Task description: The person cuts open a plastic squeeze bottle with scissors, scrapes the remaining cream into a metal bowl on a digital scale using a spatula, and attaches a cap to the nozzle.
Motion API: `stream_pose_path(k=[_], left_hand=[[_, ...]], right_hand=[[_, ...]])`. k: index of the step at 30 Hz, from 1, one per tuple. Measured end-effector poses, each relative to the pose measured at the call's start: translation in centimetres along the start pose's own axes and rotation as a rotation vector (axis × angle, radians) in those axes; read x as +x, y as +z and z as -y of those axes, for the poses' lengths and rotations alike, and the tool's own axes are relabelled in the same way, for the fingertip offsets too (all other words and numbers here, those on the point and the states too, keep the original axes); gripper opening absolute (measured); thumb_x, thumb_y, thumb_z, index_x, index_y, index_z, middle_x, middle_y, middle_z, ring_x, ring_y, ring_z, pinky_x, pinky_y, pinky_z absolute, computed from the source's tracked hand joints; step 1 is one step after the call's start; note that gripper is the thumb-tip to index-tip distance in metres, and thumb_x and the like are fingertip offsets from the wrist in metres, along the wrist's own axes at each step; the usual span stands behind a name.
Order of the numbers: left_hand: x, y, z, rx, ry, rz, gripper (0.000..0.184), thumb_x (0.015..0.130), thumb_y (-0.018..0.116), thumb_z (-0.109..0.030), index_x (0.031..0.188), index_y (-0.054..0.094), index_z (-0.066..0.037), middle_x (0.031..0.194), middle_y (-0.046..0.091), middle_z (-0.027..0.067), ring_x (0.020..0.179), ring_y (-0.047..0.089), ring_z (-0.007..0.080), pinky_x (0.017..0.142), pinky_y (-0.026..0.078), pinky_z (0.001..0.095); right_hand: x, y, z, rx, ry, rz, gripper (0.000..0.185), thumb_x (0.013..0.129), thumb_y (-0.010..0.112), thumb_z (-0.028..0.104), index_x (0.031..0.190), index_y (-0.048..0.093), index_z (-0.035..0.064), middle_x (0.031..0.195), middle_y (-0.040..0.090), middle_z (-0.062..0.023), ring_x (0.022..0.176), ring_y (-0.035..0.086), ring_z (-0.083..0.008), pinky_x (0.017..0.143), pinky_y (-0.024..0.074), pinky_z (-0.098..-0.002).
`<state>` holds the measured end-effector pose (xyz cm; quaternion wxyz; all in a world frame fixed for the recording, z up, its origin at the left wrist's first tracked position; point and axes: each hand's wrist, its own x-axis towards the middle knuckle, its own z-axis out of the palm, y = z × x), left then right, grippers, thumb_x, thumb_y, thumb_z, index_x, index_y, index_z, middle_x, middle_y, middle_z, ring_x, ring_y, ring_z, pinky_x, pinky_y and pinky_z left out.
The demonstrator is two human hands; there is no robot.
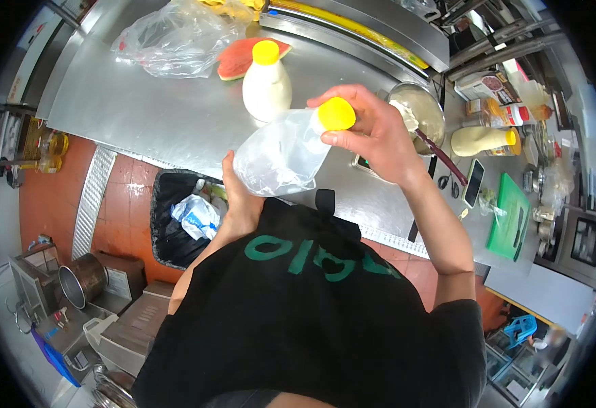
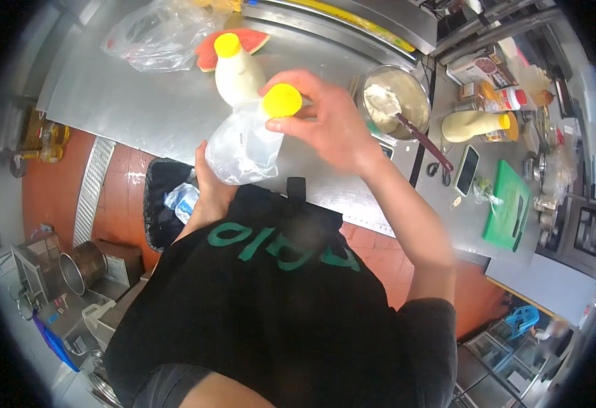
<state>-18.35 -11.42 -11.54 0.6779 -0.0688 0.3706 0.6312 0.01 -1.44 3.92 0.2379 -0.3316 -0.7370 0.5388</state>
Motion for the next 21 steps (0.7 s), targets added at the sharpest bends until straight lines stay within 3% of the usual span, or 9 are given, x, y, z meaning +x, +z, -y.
stream_pose_path(k=[2,6,9,12,17,21], left_hand=[[0.6,-0.7,0.4,-0.019,-0.036,0.038,0.068,0.093,0.022,-0.052,0.138,0.041,-0.004,0.136,0.048,0.0133,0.127,0.044,0.0321,0.103,0.035,0.0464],[0.7,-0.7,0.1,-0.057,-0.035,0.103,0.069,0.093,0.022,-0.053,0.139,0.039,-0.004,0.137,0.048,0.0129,0.128,0.043,0.0303,0.104,0.035,0.0454],[0.8,0.1,-0.3,0.001,0.058,0.075,0.068,0.093,0.024,-0.052,0.137,0.042,-0.003,0.135,0.05,0.0136,0.126,0.046,0.0292,0.103,0.036,0.044],[1.6,0.2,-0.7,0.086,0.027,0.062,0.065,0.093,0.027,-0.05,0.134,0.045,-0.002,0.13,0.054,0.0141,0.121,0.051,0.0284,0.101,0.039,0.0426],[1.5,1.1,-1.0,0.158,-0.103,0.016,0.062,0.095,0.029,-0.046,0.13,0.047,0.0,0.125,0.057,0.0155,0.115,0.055,0.03,0.099,0.041,0.0429],[1.6,2.1,-0.8,0.156,-0.099,-0.007,0.059,0.095,0.031,-0.045,0.129,0.047,0.001,0.123,0.057,0.0167,0.114,0.056,0.0315,0.098,0.042,0.0444]], right_hand=[[-0.2,-0.4,-2.0,0.327,0.032,0.005,0.042,0.081,0.066,0.0,0.119,0.048,0.0037,0.119,0.06,-0.0123,0.109,0.056,-0.0171,0.093,0.0465,-0.0323],[-1.2,-0.6,-3.4,0.34,0.04,0.044,0.042,0.081,0.067,0.002,0.119,0.048,0.0041,0.117,0.061,-0.0127,0.107,0.056,-0.0162,0.092,0.0459,-0.0297],[-1.1,-1.1,-3.7,0.375,0.129,-0.119,0.043,0.081,0.068,0.005,0.119,0.049,0.0044,0.116,0.062,-0.0117,0.103,0.056,-0.0148,0.09,0.0453,-0.0279],[-0.4,-2.9,-3.0,0.364,0.133,-0.08,0.043,0.08,0.069,0.005,0.118,0.05,0.0041,0.116,0.062,-0.0115,0.101,0.056,-0.0141,0.09,0.0446,-0.0279],[-0.4,-5.3,-2.6,0.216,0.118,0.298,0.042,0.079,0.068,0.003,0.117,0.052,0.0039,0.114,0.063,-0.0102,0.101,0.056,-0.0121,0.088,0.0449,-0.0269],[-0.6,-6.4,-3.1,0.265,0.147,0.255,0.04,0.079,0.068,0.005,0.116,0.053,0.0038,0.113,0.063,-0.0098,0.102,0.056,-0.0121,0.087,0.045,-0.0262]])
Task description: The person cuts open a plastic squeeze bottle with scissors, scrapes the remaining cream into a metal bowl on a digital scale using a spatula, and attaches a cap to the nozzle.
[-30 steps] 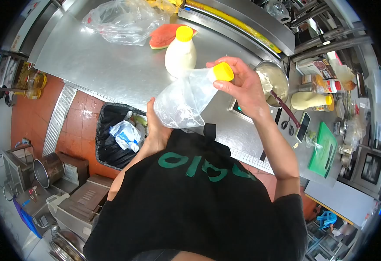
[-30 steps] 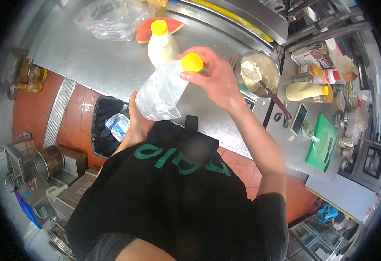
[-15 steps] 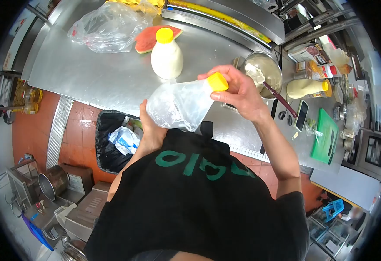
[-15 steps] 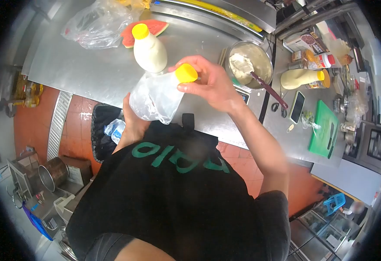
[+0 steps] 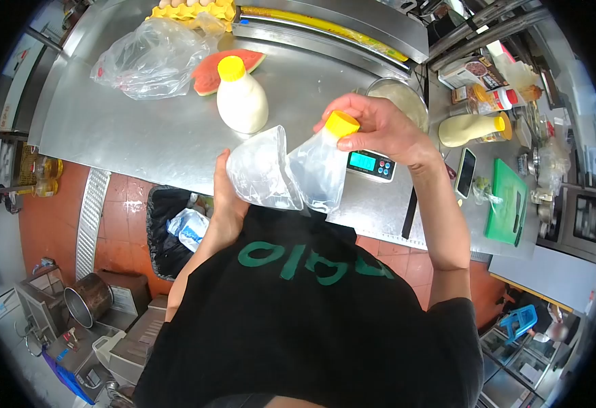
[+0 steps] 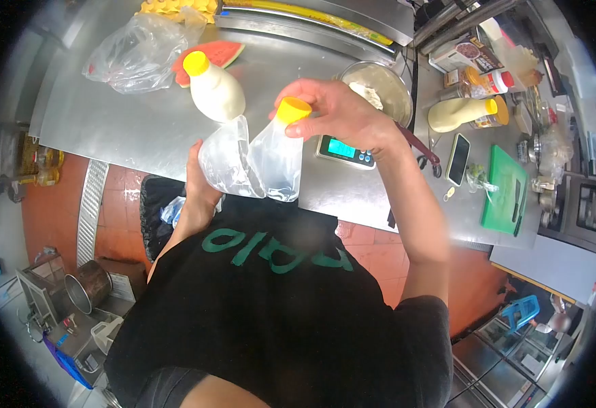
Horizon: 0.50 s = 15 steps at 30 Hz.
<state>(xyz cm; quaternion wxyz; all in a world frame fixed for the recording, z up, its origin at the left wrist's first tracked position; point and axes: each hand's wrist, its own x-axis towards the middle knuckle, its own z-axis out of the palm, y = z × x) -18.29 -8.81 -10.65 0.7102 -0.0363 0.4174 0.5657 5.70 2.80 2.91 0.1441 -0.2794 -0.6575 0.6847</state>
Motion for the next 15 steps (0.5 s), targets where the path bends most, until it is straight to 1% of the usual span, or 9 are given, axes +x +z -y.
stream_pose_path(k=[2,4,7,9,11,13,15], left_hand=[[0.5,-0.3,0.2,-0.021,0.034,0.011,0.059,0.095,0.031,-0.044,0.129,0.047,0.001,0.123,0.058,0.0167,0.113,0.056,0.0316,0.097,0.043,0.0449],[0.8,-0.3,0.3,-0.043,0.068,0.019,0.058,0.095,0.031,-0.044,0.129,0.048,0.001,0.122,0.058,0.0166,0.113,0.056,0.0316,0.097,0.043,0.0453],[1.0,0.4,0.3,-0.027,0.002,0.048,0.058,0.096,0.03,-0.043,0.129,0.047,0.002,0.124,0.057,0.0171,0.114,0.055,0.0323,0.097,0.043,0.0457],[0.6,1.1,0.3,-0.023,-0.073,0.067,0.059,0.096,0.029,-0.042,0.131,0.045,0.002,0.127,0.054,0.0184,0.116,0.054,0.0331,0.1,0.041,0.0456],[1.1,0.6,0.9,-0.021,-0.063,0.079,0.059,0.096,0.028,-0.042,0.131,0.044,0.002,0.128,0.054,0.0189,0.116,0.054,0.0335,0.1,0.041,0.0458],[1.5,0.5,1.5,-0.017,-0.059,0.097,0.059,0.096,0.028,-0.042,0.132,0.043,0.002,0.128,0.053,0.0194,0.116,0.054,0.0338,0.1,0.041,0.046],[1.5,0.6,1.9,0.006,-0.053,0.112,0.065,0.093,0.03,-0.05,0.131,0.046,0.001,0.123,0.058,0.0157,0.111,0.058,0.0293,0.095,0.045,0.0436]], right_hand=[[-0.4,-0.5,1.0,0.002,0.02,-0.098,0.039,0.079,0.069,0.008,0.115,0.054,0.0036,0.113,0.063,-0.0109,0.101,0.057,-0.0132,0.087,0.0458,-0.0271],[-0.6,-0.9,1.6,0.021,0.017,-0.097,0.039,0.08,0.069,0.009,0.116,0.054,0.0034,0.113,0.064,-0.0114,0.099,0.058,-0.0134,0.086,0.0464,-0.0273],[-0.7,-1.0,1.5,0.072,0.038,-0.088,0.042,0.079,0.069,0.011,0.117,0.053,0.003,0.113,0.064,-0.0119,0.097,0.06,-0.0138,0.085,0.0475,-0.0276],[-0.4,-1.3,0.9,0.105,0.062,-0.07,0.043,0.079,0.07,0.011,0.118,0.053,0.0028,0.113,0.064,-0.0119,0.095,0.06,-0.0139,0.084,0.048,-0.0277],[-0.3,-1.9,-0.1,0.064,0.001,-0.144,0.043,0.079,0.07,0.012,0.117,0.053,0.0026,0.113,0.064,-0.0115,0.095,0.06,-0.0132,0.081,0.0483,-0.0259],[-0.1,-1.3,-0.2,0.065,-0.006,-0.16,0.042,0.08,0.069,0.013,0.117,0.053,0.0025,0.113,0.064,-0.0114,0.095,0.06,-0.0131,0.08,0.0484,-0.0255],[0.1,-0.4,-0.1,0.065,-0.012,-0.177,0.041,0.08,0.069,0.014,0.116,0.053,0.0024,0.113,0.064,-0.0114,0.096,0.059,-0.013,0.08,0.0486,-0.0251]])
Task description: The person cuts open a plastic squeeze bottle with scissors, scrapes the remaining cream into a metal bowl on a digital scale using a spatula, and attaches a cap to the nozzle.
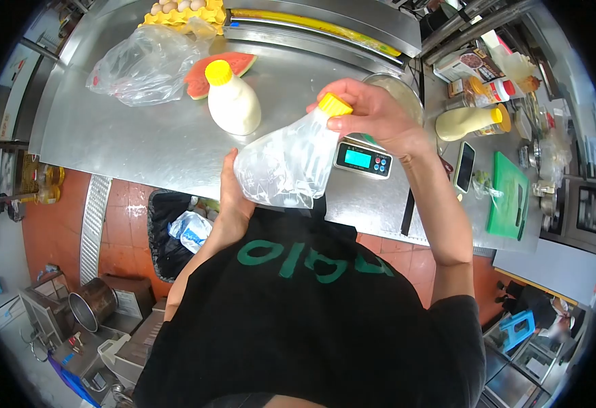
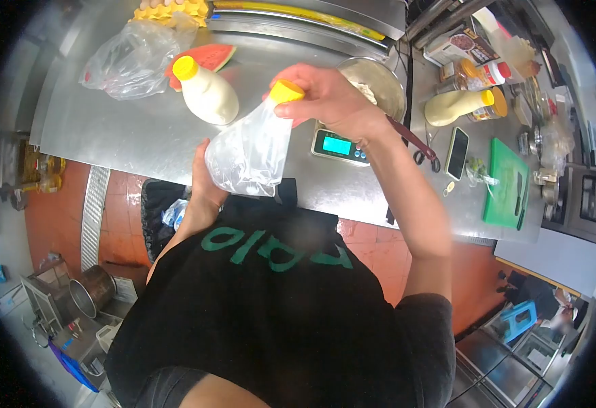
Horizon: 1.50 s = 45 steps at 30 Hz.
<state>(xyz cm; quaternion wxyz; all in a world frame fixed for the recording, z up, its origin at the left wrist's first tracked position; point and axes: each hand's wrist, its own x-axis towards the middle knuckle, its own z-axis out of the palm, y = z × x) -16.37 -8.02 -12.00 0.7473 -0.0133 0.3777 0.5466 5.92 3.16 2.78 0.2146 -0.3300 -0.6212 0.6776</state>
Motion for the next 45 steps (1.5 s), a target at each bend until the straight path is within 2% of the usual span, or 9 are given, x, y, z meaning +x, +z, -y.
stream_pose_path(k=[6,13,16,18,21,25,40,43,45], left_hand=[[-1.3,1.5,0.6,0.047,-0.078,-0.134,0.065,0.094,0.029,-0.051,0.132,0.044,0.0,0.125,0.057,0.0155,0.113,0.057,0.0302,0.094,0.046,0.0462],[-0.6,1.6,0.1,0.07,0.031,-0.128,0.061,0.094,0.028,-0.047,0.133,0.044,-0.003,0.124,0.057,0.0142,0.111,0.057,0.0316,0.093,0.045,0.048],[-0.3,1.1,0.0,0.059,-0.046,-0.105,0.061,0.092,0.029,-0.051,0.132,0.047,-0.009,0.121,0.059,0.0104,0.105,0.06,0.0293,0.08,0.051,0.0503],[-0.9,1.3,-0.4,0.225,-0.116,-0.158,0.059,0.09,0.027,-0.054,0.13,0.049,-0.015,0.117,0.062,0.0058,0.097,0.064,0.0265,0.063,0.053,0.0486],[-0.8,1.5,-0.4,0.249,-0.154,-0.187,0.057,0.089,0.027,-0.056,0.126,0.052,-0.02,0.111,0.065,0.0015,0.091,0.066,0.0244,0.05,0.051,0.0442],[-0.6,0.9,-0.5,0.308,-0.125,-0.102,0.065,0.089,0.023,-0.06,0.132,0.046,-0.017,0.118,0.062,0.0045,0.1,0.064,0.0263,0.065,0.051,0.0457],[-0.2,0.7,-2.2,0.36,-0.125,-0.026,0.058,0.09,0.027,-0.055,0.127,0.05,-0.017,0.106,0.067,0.0049,0.084,0.069,0.0229,0.048,0.057,0.0394],[-0.1,0.8,-2.6,0.565,0.111,0.101,0.058,0.09,0.028,-0.054,0.127,0.05,-0.015,0.105,0.067,0.0053,0.08,0.069,0.0226,0.045,0.057,0.0387],[0.1,0.9,-2.9,0.549,0.068,0.063,0.057,0.09,0.03,-0.054,0.127,0.05,-0.015,0.104,0.067,0.0051,0.081,0.069,0.0222,0.045,0.057,0.0384]], right_hand=[[0.1,0.8,-0.9,0.013,0.074,-0.145,0.039,0.084,0.066,0.015,0.118,0.052,0.0015,0.116,0.062,-0.0126,0.1,0.06,-0.0151,0.08,0.0504,-0.0267],[0.1,-0.5,-2.6,0.369,0.135,-0.194,0.042,0.087,0.065,0.019,0.12,0.05,-0.0012,0.118,0.059,-0.0143,0.105,0.06,-0.0212,0.089,0.0518,-0.0336],[-0.3,-0.9,-3.0,0.326,0.112,-0.183,0.041,0.087,0.064,0.019,0.121,0.049,-0.0002,0.118,0.06,-0.0138,0.107,0.059,-0.0208,0.089,0.0509,-0.0338],[-0.4,-0.9,-2.9,0.249,0.088,-0.181,0.04,0.088,0.064,0.017,0.122,0.049,0.0008,0.118,0.06,-0.0135,0.107,0.059,-0.0202,0.089,0.0502,-0.0332],[-0.6,-0.4,-2.3,0.006,-0.046,-0.177,0.039,0.087,0.064,0.013,0.122,0.048,0.0034,0.117,0.06,-0.013,0.106,0.057,-0.018,0.088,0.048,-0.0311],[-0.1,0.3,-2.5,-0.004,-0.161,-0.19,0.04,0.084,0.065,0.008,0.12,0.048,0.0048,0.116,0.061,-0.0127,0.104,0.056,-0.0167,0.088,0.0461,-0.03],[-0.9,-1.2,-1.8,-0.118,-0.19,-0.092,0.039,0.083,0.066,0.005,0.117,0.049,0.0044,0.115,0.061,-0.0122,0.104,0.056,-0.0155,0.091,0.0458,-0.0305],[-1.0,-1.0,-1.3,-0.114,-0.197,-0.092,0.038,0.082,0.067,0.005,0.117,0.05,0.0045,0.116,0.061,-0.012,0.104,0.056,-0.0149,0.091,0.046,-0.0299],[-1.0,-0.9,-1.1,-0.104,-0.195,-0.093,0.038,0.082,0.066,0.005,0.117,0.05,0.0046,0.116,0.061,-0.0119,0.104,0.056,-0.0146,0.091,0.046,-0.0296]])
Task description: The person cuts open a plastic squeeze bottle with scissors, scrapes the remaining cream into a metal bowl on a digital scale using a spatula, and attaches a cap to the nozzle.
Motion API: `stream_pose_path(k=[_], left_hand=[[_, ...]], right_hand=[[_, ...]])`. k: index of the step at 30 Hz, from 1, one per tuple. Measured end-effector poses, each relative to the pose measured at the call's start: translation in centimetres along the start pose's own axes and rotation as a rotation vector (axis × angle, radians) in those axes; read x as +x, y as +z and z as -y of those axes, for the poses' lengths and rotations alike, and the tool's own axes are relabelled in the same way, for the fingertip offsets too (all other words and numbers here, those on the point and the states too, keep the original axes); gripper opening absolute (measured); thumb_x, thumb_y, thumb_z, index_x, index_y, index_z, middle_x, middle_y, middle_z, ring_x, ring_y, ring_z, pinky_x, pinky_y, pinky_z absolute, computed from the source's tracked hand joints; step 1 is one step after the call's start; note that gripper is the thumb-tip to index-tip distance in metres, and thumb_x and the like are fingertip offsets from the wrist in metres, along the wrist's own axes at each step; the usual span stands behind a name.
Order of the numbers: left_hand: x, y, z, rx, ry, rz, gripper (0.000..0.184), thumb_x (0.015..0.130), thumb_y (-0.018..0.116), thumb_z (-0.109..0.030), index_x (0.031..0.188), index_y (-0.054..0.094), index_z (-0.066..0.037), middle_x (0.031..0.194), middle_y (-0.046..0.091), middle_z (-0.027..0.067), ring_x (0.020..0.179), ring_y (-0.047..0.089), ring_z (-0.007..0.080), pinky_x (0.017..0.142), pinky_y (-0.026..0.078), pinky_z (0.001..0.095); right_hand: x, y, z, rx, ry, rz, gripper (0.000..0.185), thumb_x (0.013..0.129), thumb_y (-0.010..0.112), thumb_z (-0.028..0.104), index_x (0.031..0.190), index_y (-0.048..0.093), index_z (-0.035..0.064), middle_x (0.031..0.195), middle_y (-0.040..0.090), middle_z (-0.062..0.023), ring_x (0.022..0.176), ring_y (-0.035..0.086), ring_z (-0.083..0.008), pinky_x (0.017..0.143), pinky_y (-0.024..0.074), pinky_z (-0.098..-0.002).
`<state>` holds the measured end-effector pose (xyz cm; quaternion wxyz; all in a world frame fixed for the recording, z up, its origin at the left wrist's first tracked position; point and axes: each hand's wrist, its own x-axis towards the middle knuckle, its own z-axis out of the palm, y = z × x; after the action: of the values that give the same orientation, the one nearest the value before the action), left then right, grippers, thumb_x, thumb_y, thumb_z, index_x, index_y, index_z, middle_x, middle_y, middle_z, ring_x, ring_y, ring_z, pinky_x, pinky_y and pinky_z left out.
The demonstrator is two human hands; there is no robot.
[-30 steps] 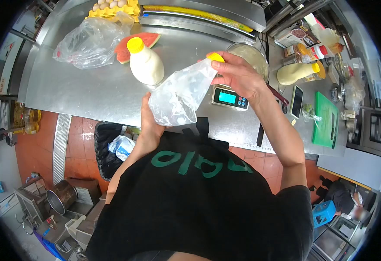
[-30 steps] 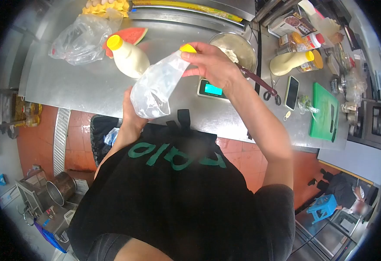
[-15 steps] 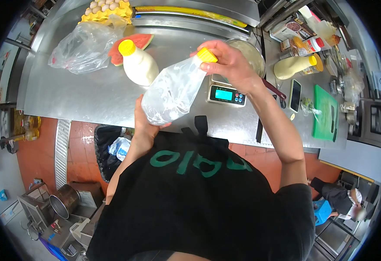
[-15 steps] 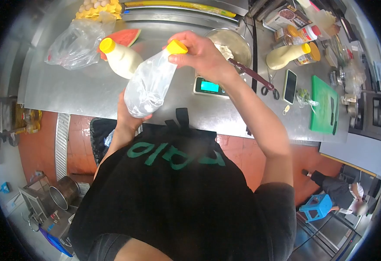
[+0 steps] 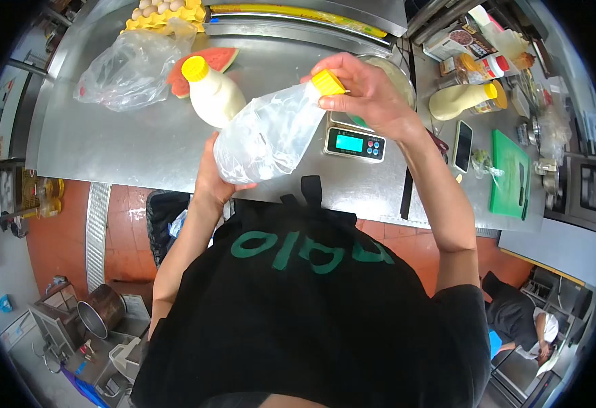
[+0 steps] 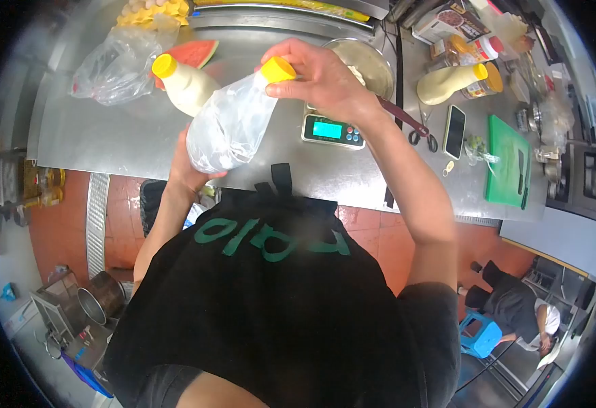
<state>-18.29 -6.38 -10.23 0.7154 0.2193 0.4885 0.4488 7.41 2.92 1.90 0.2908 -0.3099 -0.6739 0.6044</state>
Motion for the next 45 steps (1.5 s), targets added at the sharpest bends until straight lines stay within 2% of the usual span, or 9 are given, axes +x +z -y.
stream_pose_path(k=[12,15,17,21,27,31,32,37,45], left_hand=[[0.7,3.2,-1.4,-0.223,-0.029,-0.172,0.06,0.094,0.027,-0.056,0.132,0.047,-0.015,0.124,0.059,0.0078,0.108,0.06,0.0255,0.077,0.049,0.0559],[-0.3,5.0,-1.4,-0.249,-0.2,-0.121,0.056,0.091,0.03,-0.058,0.129,0.05,-0.022,0.125,0.058,0.0025,0.109,0.058,0.0246,0.079,0.046,0.0534],[-0.2,4.5,-0.4,-0.145,-0.126,-0.067,0.055,0.089,0.032,-0.059,0.127,0.051,-0.025,0.124,0.059,-0.0001,0.11,0.057,0.0241,0.079,0.045,0.0522],[3.7,2.7,1.9,-0.312,-0.222,-0.071,0.05,0.085,0.037,-0.058,0.121,0.055,-0.028,0.117,0.061,-0.0032,0.107,0.056,0.0229,0.08,0.043,0.0473],[9.9,2.7,4.9,-0.461,-0.264,-0.119,0.044,0.09,0.038,-0.05,0.117,0.058,-0.022,0.112,0.062,0.0011,0.105,0.057,0.0244,0.085,0.048,0.0468],[12.5,4.4,6.0,-0.602,-0.167,-0.363,0.073,0.086,0.028,-0.072,0.13,0.05,-0.017,0.134,0.045,0.0107,0.117,0.05,0.0315,0.097,0.044,0.0542],[13.8,3.5,6.3,-0.797,-0.25,-0.374,0.092,0.079,0.034,-0.079,0.143,0.03,-0.013,0.146,0.026,0.0163,0.126,0.041,0.0385,0.101,0.039,0.0593],[12.0,6.5,7.4,-0.793,-0.228,-0.469,0.106,0.081,0.05,-0.069,0.146,-0.004,-0.005,0.147,0.019,0.0252,0.129,0.033,0.0487,0.101,0.037,0.0615],[1.4,10.6,14.0,-0.082,-0.219,-0.274,0.055,0.092,0.056,-0.037,0.124,0.036,0.003,0.109,0.053,0.0243,0.097,0.056,0.0352,0.089,0.047,0.046]], right_hand=[[1.2,3.2,-0.1,-0.055,0.043,-0.094,0.036,0.079,0.07,0.003,0.111,0.054,0.0024,0.109,0.062,-0.0055,0.101,0.056,-0.0113,0.089,0.0466,-0.0283],[0.2,5.0,0.3,-0.189,0.098,-0.205,0.038,0.084,0.067,0.012,0.118,0.053,0.0028,0.117,0.06,-0.0084,0.11,0.054,-0.0187,0.095,0.044,-0.0338],[-0.7,5.0,0.0,-0.969,-0.353,-0.328,0.044,0.089,0.061,0.023,0.127,0.05,0.0054,0.127,0.054,-0.0137,0.122,0.047,-0.0281,0.103,0.0378,-0.0399],[-5.9,5.0,0.9,-0.884,-0.279,-0.378,0.047,0.091,0.057,0.028,0.132,0.047,0.0095,0.132,0.05,-0.0178,0.123,0.044,-0.034,0.1,0.0388,-0.0435],[-20.6,1.7,-10.5,-0.851,0.176,-0.607,0.017,0.085,0.062,0.027,0.086,0.068,0.0109,0.075,0.066,-0.011,0.071,0.064,-0.0327,0.064,0.05,-0.0439],[-29.5,-7.2,-15.0,-0.905,0.639,-1.091,0.017,0.083,0.063,0.024,0.081,0.068,0.0071,0.077,0.066,-0.0138,0.073,0.064,-0.0349,0.065,0.0495,-0.0457],[-30.6,-9.5,-15.7,-0.935,0.639,-1.165,0.018,0.083,0.063,0.024,0.084,0.067,0.0066,0.08,0.066,-0.0147,0.077,0.063,-0.0358,0.068,0.0494,-0.0458],[-31.4,-20.1,-19.7,-1.085,0.649,-1.263,0.042,0.08,0.065,0.026,0.114,0.054,0.0033,0.11,0.057,-0.0182,0.108,0.05,-0.0367,0.088,0.0454,-0.0432],[-26.0,-27.4,-24.2,-1.067,0.944,-1.267,0.074,0.069,0.071,0.037,0.127,0.043,0.0021,0.118,0.049,-0.0193,0.117,0.043,-0.0349,0.097,0.0375,-0.0474]])
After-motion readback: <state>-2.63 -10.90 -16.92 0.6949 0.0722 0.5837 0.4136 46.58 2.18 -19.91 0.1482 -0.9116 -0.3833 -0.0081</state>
